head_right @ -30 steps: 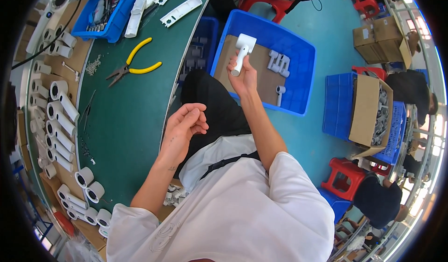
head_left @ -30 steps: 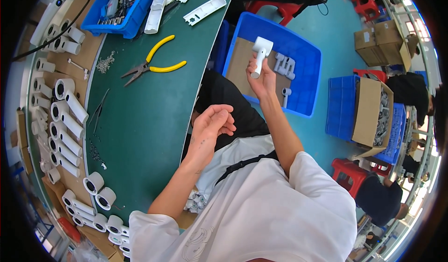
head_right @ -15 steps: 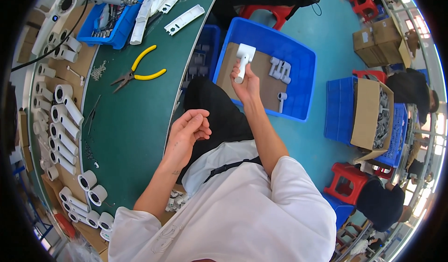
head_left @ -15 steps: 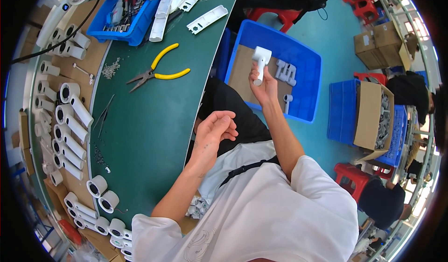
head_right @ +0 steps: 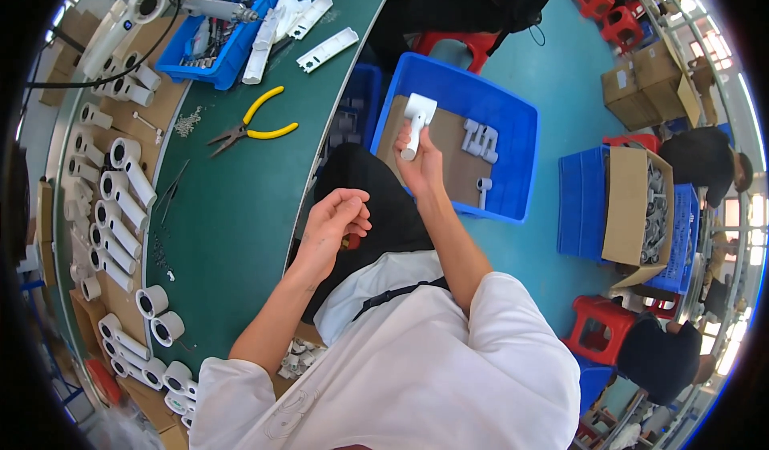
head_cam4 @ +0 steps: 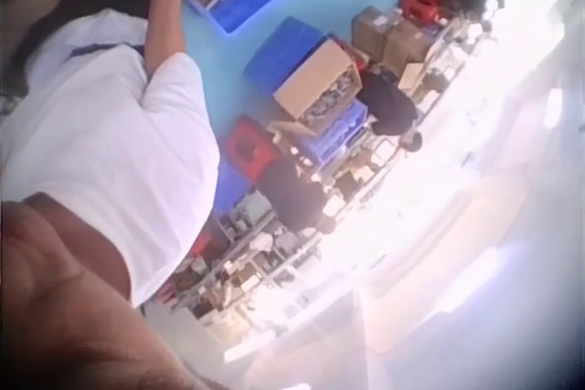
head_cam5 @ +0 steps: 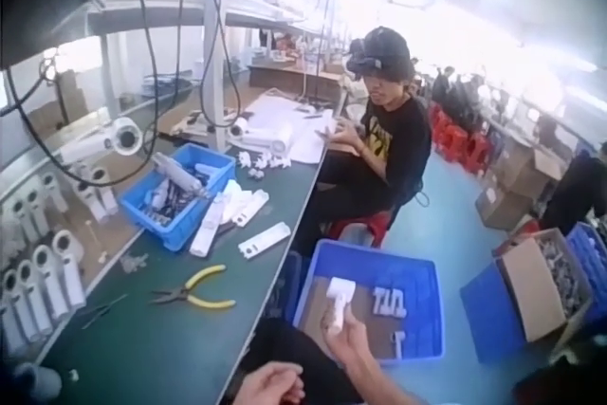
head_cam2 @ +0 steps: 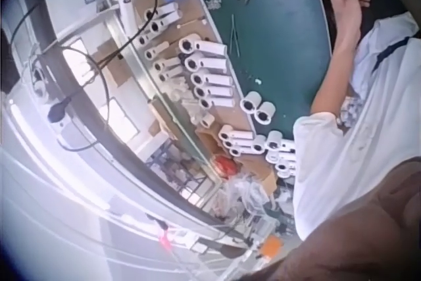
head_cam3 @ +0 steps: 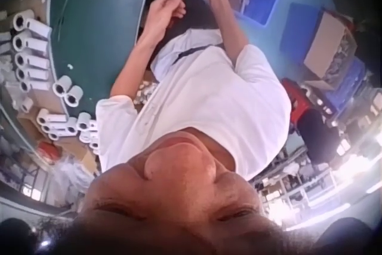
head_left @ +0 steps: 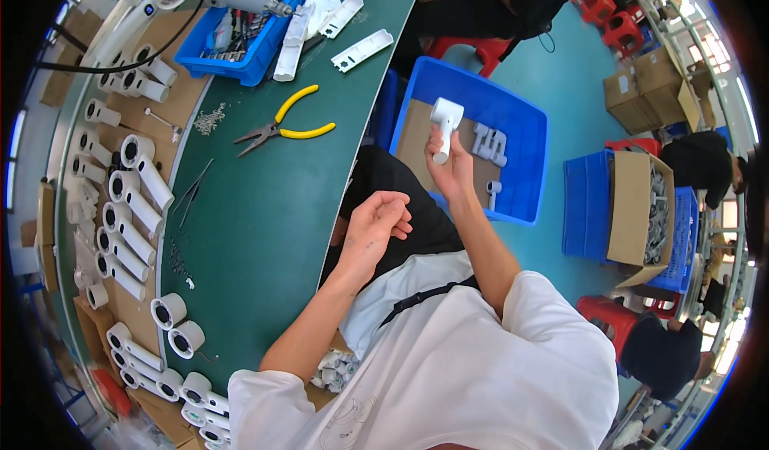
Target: The person assembles white plastic hair dryer components by hand and with an electric screwdriver, securing plastic casings, circuit boards, and other parts with screws.
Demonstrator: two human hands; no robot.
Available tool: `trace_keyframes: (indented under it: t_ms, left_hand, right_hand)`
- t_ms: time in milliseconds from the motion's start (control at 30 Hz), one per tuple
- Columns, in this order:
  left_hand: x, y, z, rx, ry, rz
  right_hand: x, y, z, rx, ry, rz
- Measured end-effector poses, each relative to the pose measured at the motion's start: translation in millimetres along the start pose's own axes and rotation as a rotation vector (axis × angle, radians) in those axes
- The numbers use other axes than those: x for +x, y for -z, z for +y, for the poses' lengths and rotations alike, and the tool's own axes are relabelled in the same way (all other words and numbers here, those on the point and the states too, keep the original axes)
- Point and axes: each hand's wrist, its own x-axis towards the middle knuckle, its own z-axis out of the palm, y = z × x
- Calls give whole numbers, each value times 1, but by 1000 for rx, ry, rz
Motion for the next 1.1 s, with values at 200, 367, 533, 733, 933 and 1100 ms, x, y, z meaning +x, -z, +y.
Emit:
trace_keyframes:
  t_ms: [200,367,533,733,933,1100]
  left_hand:
    - [6,-1,-12,96,-98,-30]
    - [6,-2,-17,336,-345,99]
    - [10,-4,-7,589,-593,215]
    - [11,27,30,357,-715,199]
    - [21,86,56,109,-962,541]
    - [15,84,65,168,-929,745]
  right_hand:
    - [-14,9,2,-197,16,-160]
    - [-48,-21,33,-257,54,-122]
    - [-71,-58,70,-830,132,-312]
    - [-41,-93,128,-1166,255,-498]
    - [-15,-113,217,-1209,197,-741]
    - [15,-110,218,-961,-296,-549]
